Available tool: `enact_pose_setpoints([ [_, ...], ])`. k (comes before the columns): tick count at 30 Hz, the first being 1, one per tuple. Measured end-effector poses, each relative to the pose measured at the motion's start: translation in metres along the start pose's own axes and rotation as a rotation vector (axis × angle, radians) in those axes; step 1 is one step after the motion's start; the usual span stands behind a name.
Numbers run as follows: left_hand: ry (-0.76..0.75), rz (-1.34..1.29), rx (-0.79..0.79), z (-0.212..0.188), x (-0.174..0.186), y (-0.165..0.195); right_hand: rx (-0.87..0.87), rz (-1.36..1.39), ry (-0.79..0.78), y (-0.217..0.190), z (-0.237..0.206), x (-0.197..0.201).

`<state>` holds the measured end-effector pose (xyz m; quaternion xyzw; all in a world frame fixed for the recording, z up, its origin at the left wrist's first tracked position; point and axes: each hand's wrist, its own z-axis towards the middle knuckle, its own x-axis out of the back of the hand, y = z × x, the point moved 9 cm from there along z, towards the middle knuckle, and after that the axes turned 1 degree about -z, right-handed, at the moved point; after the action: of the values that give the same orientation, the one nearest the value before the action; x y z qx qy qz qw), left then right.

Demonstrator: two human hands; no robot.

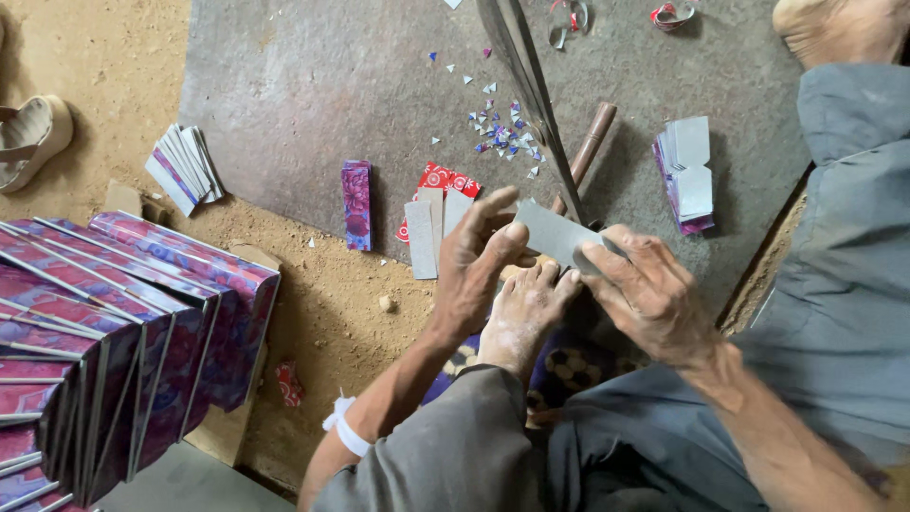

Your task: The person sits on the floor and uses a foot-operated guillotine-style cutter to trim the edges of rectangular patterned paper sheets. They pick up sheets from a stack, position them against the blade, press the foot pedal to cut, and place the trimmed pieces into a separate pile.

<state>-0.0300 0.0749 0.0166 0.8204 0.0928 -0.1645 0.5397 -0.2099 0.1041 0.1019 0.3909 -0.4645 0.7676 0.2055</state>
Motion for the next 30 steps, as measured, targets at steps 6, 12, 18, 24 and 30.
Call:
enact_pose_setpoints([
  [6, -0.599, 0.464, 0.279, 0.019, -0.029, -0.011, 0.343, -0.213, -0.237, -0.001, 0.0, 0.013],
  [12, -0.764, 0.69, 0.47, -0.011, -0.056, -0.062, 0.372, -0.275, -0.473, -0.002, -0.011, -0.001],
  [18, -0.365, 0.473, 0.14, 0.025, -0.026, -0.009, -0.046, -0.075, 0.124, 0.039, -0.034, 0.029],
  [24, -0.022, 0.291, -0.243, 0.126, 0.04, 0.105, -0.817, 0.168, -0.332, 0.117, -0.13, -0.134],
  [30, -0.021, 0.122, -0.274, 0.184, 0.044, 0.14, -0.887, 0.317, -0.343, 0.147, -0.149, -0.16],
])
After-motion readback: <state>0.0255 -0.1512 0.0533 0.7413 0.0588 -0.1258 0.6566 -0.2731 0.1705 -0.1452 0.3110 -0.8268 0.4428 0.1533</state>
